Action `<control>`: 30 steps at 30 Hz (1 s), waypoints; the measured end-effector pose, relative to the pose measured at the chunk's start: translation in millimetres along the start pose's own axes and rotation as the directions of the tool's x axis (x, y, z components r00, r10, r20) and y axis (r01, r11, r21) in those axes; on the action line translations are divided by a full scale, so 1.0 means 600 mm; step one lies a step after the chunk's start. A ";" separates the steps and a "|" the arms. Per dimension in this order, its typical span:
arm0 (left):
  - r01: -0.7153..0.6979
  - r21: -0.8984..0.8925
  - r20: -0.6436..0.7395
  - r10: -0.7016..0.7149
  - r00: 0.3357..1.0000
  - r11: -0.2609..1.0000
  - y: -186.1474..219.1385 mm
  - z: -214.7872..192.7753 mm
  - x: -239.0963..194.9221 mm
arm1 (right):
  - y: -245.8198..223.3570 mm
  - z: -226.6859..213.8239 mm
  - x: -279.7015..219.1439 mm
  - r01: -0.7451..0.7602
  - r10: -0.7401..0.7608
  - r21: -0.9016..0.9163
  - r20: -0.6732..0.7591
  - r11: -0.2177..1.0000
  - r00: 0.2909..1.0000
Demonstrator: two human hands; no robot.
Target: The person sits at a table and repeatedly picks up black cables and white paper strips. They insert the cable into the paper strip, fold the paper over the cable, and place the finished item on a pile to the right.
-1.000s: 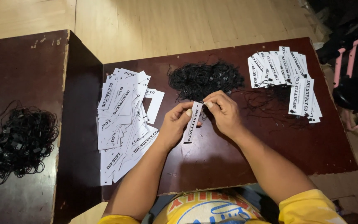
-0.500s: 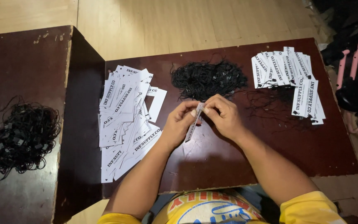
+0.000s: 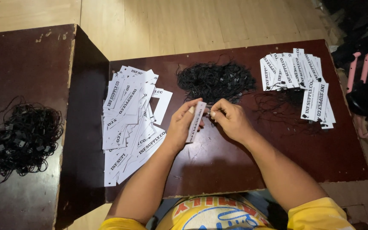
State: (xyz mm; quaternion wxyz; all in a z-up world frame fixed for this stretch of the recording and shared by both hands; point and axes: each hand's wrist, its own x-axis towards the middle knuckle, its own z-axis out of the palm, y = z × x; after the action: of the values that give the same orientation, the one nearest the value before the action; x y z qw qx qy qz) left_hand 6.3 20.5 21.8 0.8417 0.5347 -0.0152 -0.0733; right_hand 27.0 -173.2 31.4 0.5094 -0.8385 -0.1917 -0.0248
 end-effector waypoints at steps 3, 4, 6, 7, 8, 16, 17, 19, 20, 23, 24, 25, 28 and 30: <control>0.008 -0.103 0.005 -0.008 1.000 0.995 0.011 0.010 -0.001 | 0.007 0.003 -0.003 0.018 -0.018 -0.004 0.010 1.000 1.000; 0.007 -0.104 0.003 -0.007 1.000 0.995 -0.006 0.001 0.004 | 0.011 0.006 -0.005 0.019 -0.019 -0.004 0.012 1.000 1.000; -0.019 0.020 -0.017 0.019 1.000 1.000 -0.039 -0.017 0.014 | 0.019 0.011 -0.009 0.056 -0.056 0.004 0.001 0.998 0.998; -0.020 0.019 -0.018 0.020 1.000 1.000 -0.047 -0.017 0.015 | 0.022 0.014 -0.010 0.057 -0.057 0.004 0.003 0.998 0.998; 0.014 0.041 -0.046 -0.012 0.999 0.999 -0.054 -0.016 0.017 | 0.026 0.018 -0.011 0.073 -0.073 -0.003 -0.005 0.997 0.997; 0.181 0.217 -0.034 -0.177 0.984 0.959 -0.031 -0.012 0.008 | 0.015 0.023 -0.013 0.147 -0.146 0.020 -0.039 0.989 0.988; 0.180 0.298 -0.037 -0.177 0.984 0.938 -0.026 -0.013 0.011 | 0.014 0.020 -0.011 0.149 -0.148 0.023 -0.037 0.989 0.988; 0.178 0.375 -0.040 -0.176 0.984 0.910 -0.019 -0.012 0.014 | 0.019 0.018 -0.010 0.151 -0.150 0.027 -0.035 0.988 0.988; 0.172 0.367 -0.041 -0.169 0.985 0.914 -0.017 -0.009 0.016 | 0.025 0.019 -0.009 0.140 -0.138 0.049 -0.049 0.989 0.989; 0.169 0.372 -0.060 -0.158 0.986 0.913 -0.006 -0.005 0.017 | 0.032 0.019 -0.007 0.110 -0.105 0.084 -0.063 0.990 0.992; 0.174 0.384 -0.078 -0.155 0.985 0.907 -0.003 -0.004 0.017 | 0.032 0.019 -0.007 0.088 -0.082 0.098 -0.063 0.991 0.995; 0.174 0.383 -0.079 -0.155 0.985 0.907 0.005 0.001 0.014 | 0.033 0.020 -0.008 0.088 -0.083 0.097 -0.062 0.991 0.995; 0.198 0.377 -0.106 -0.170 0.980 0.905 0.035 0.013 0.003 | 0.031 0.021 -0.007 0.072 -0.065 0.110 -0.072 0.991 0.995; 0.180 0.317 -0.097 -0.157 0.983 0.931 0.062 0.019 -0.011 | 0.027 0.018 -0.006 0.087 -0.082 0.063 -0.088 0.994 0.993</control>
State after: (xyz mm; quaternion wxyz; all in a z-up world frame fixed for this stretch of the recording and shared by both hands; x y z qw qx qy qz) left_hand 2.8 26.8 60.4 0.7328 0.6675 0.0485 -0.1228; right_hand 27.8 -171.2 11.8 0.5435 -0.8102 -0.2058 -0.0757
